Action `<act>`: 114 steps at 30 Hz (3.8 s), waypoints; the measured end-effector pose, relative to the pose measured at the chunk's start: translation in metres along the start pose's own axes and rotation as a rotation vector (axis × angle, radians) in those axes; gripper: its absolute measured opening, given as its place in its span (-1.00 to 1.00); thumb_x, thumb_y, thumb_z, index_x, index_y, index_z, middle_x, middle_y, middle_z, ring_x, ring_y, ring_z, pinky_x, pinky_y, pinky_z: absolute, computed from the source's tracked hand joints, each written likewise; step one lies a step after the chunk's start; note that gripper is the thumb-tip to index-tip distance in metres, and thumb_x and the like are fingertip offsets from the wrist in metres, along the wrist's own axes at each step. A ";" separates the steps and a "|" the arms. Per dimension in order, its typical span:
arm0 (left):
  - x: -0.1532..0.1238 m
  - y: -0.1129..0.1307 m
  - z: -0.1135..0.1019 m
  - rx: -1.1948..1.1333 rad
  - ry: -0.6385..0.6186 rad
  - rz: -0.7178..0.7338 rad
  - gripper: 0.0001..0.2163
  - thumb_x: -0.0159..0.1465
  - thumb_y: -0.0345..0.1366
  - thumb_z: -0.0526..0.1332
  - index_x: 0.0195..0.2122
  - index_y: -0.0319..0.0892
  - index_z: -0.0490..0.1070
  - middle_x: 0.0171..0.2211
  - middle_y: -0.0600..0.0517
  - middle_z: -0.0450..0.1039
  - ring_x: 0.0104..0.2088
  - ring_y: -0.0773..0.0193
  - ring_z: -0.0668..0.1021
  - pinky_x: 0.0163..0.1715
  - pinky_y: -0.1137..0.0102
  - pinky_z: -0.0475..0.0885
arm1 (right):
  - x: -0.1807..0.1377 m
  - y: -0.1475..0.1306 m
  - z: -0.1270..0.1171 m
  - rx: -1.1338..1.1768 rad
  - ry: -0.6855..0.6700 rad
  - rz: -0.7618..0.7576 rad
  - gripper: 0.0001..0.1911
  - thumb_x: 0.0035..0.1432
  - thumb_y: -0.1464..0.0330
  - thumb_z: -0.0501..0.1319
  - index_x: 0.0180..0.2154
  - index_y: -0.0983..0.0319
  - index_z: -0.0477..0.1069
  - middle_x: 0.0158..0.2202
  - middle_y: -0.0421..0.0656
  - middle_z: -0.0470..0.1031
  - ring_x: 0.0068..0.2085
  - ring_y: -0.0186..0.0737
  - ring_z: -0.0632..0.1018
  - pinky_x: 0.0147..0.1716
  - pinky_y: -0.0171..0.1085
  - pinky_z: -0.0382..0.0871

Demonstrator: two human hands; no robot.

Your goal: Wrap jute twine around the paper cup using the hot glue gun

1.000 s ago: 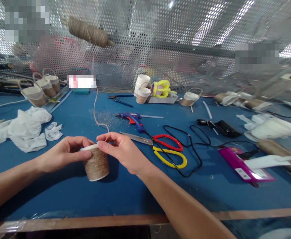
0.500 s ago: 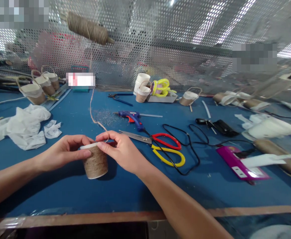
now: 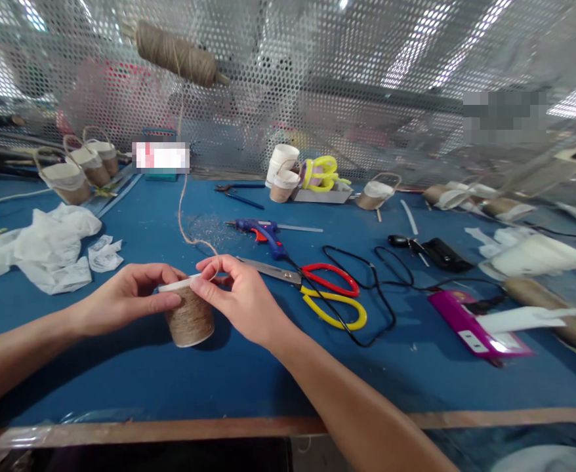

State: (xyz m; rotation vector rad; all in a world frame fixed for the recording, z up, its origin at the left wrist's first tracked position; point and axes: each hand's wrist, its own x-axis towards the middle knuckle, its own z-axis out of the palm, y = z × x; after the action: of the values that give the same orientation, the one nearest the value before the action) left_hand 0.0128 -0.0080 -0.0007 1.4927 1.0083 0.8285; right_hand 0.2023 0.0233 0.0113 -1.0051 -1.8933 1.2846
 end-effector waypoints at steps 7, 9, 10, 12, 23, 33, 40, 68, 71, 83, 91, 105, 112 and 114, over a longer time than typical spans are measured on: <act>-0.001 0.001 0.000 -0.002 -0.008 0.005 -0.82 0.14 -0.23 0.20 -0.45 -0.26 0.34 -0.32 -0.03 0.44 -0.30 0.25 0.44 -0.30 0.40 0.33 | -0.002 -0.003 0.000 -0.002 -0.039 -0.015 -0.82 0.07 0.33 0.19 -0.50 0.22 0.24 -0.17 -0.12 0.40 -0.21 -0.26 0.45 -0.23 -0.24 0.33; -0.001 0.001 0.000 0.007 -0.012 0.010 -0.82 0.14 -0.23 0.20 -0.44 -0.26 0.34 -0.33 -0.03 0.44 -0.29 0.25 0.44 -0.30 0.40 0.33 | -0.002 -0.003 0.000 0.002 -0.051 -0.026 -0.82 0.08 0.34 0.18 -0.50 0.22 0.22 -0.17 -0.12 0.40 -0.21 -0.27 0.45 -0.24 -0.24 0.32; -0.001 0.001 0.000 0.011 -0.015 0.012 -0.82 0.14 -0.23 0.20 -0.44 -0.26 0.34 -0.33 -0.03 0.43 -0.29 0.25 0.44 -0.29 0.40 0.32 | -0.003 -0.002 -0.001 0.005 -0.055 -0.033 -0.82 0.08 0.35 0.18 -0.50 0.22 0.22 -0.17 -0.11 0.40 -0.21 -0.27 0.44 -0.24 -0.24 0.32; -0.002 0.001 0.000 0.018 -0.018 0.015 -0.82 0.14 -0.22 0.20 -0.44 -0.26 0.34 -0.33 -0.02 0.43 -0.28 0.24 0.44 -0.28 0.40 0.32 | -0.003 -0.002 -0.001 0.010 -0.062 -0.043 -0.82 0.09 0.35 0.17 -0.50 0.22 0.22 -0.17 -0.11 0.39 -0.20 -0.27 0.44 -0.24 -0.24 0.32; -0.003 0.002 0.000 0.001 -0.047 0.020 -0.83 0.16 -0.23 0.17 -0.45 -0.24 0.32 -0.33 -0.03 0.43 -0.24 0.21 0.44 -0.23 0.36 0.32 | -0.004 -0.001 0.002 -0.004 -0.017 -0.056 -0.84 0.09 0.37 0.18 -0.48 0.19 0.22 -0.29 -0.18 0.42 -0.18 -0.25 0.45 -0.14 -0.20 0.29; -0.002 0.001 -0.001 0.021 -0.034 0.008 -0.82 0.15 -0.21 0.17 -0.45 -0.25 0.31 -0.36 0.00 0.42 -0.33 0.27 0.42 -0.30 0.41 0.32 | -0.002 0.000 0.001 -0.044 -0.014 -0.068 -0.85 0.10 0.34 0.17 -0.48 0.20 0.24 -0.30 -0.16 0.43 -0.22 -0.24 0.45 -0.16 -0.19 0.30; -0.003 0.002 -0.003 0.091 -0.020 0.009 -0.77 0.14 -0.17 0.19 -0.37 -0.27 0.34 -0.46 0.06 0.35 -0.43 0.35 0.35 -0.39 0.45 0.27 | -0.002 -0.009 0.008 -0.112 0.021 -0.123 -0.86 0.08 0.37 0.17 -0.48 0.20 0.23 -0.34 -0.17 0.41 -0.25 -0.25 0.45 -0.19 -0.22 0.30; -0.001 -0.005 -0.001 0.002 0.111 0.107 -0.82 0.16 -0.22 0.18 -0.47 -0.23 0.35 -0.36 0.00 0.43 -0.30 0.26 0.43 -0.23 0.37 0.30 | 0.051 0.051 -0.073 -0.734 0.538 0.241 -0.72 0.16 0.32 0.16 -0.10 0.31 0.34 -0.04 0.00 0.37 -0.04 -0.09 0.41 -0.05 -0.01 0.28; -0.001 -0.008 0.000 0.024 0.113 0.142 -0.83 0.16 -0.23 0.18 -0.49 -0.22 0.34 -0.37 0.00 0.44 -0.30 0.26 0.43 -0.22 0.37 0.30 | 0.059 0.060 -0.074 -0.720 0.503 0.349 -0.69 0.20 0.29 0.12 -0.02 0.25 0.30 -0.02 -0.07 0.36 -0.11 -0.17 0.46 -0.16 -0.07 0.38; 0.002 0.007 -0.006 0.271 0.006 0.147 -0.82 0.18 -0.23 0.13 -0.45 -0.24 0.37 -0.42 0.00 0.46 -0.36 0.27 0.45 -0.29 0.38 0.33 | 0.040 0.001 -0.069 -0.150 0.385 0.219 -0.83 0.02 0.43 0.16 -0.27 0.32 0.36 -0.42 -0.13 0.49 -0.41 -0.29 0.51 -0.41 -0.30 0.41; -0.004 -0.007 -0.015 0.178 0.217 0.192 -0.82 0.18 -0.23 0.14 -0.39 -0.27 0.38 -0.38 -0.04 0.47 -0.34 0.25 0.46 -0.26 0.35 0.35 | 0.009 -0.018 -0.038 0.077 0.171 0.005 -0.84 0.05 0.32 0.16 -0.42 0.30 0.38 -0.68 -0.28 0.32 -0.65 -0.42 0.31 -0.66 -0.38 0.17; -0.006 -0.016 -0.017 0.150 0.246 0.117 -0.83 0.20 -0.25 0.12 -0.37 -0.27 0.36 -0.35 -0.07 0.45 -0.31 0.23 0.44 -0.22 0.31 0.32 | -0.024 -0.007 -0.024 -0.842 0.217 -0.377 -0.81 0.12 0.28 0.14 -0.41 0.16 0.50 -0.53 -0.12 0.50 -0.32 -0.05 0.57 -0.36 -0.17 0.47; -0.007 -0.018 -0.013 0.099 0.263 0.116 -0.85 0.20 -0.25 0.12 -0.37 -0.24 0.36 -0.38 -0.03 0.45 -0.33 0.26 0.43 -0.23 0.31 0.31 | -0.033 0.014 -0.029 -1.146 0.175 -0.753 -0.61 0.17 0.53 -0.02 -0.22 0.08 0.51 -0.30 -0.12 0.58 -0.17 -0.08 0.55 -0.16 -0.09 0.40; -0.007 -0.019 -0.013 0.090 0.263 0.119 -0.85 0.21 -0.25 0.13 -0.37 -0.24 0.36 -0.38 -0.02 0.44 -0.33 0.26 0.42 -0.23 0.32 0.31 | -0.032 0.007 -0.025 -1.180 0.189 -0.744 -0.64 0.19 0.49 -0.02 -0.28 0.12 0.53 -0.37 -0.12 0.58 -0.25 -0.11 0.57 -0.24 -0.16 0.44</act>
State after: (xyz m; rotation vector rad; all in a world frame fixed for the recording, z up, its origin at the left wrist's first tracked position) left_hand -0.0046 -0.0084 -0.0172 1.5590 1.1708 1.0992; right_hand 0.2408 0.0088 0.0100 -0.6991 -2.4767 -0.4311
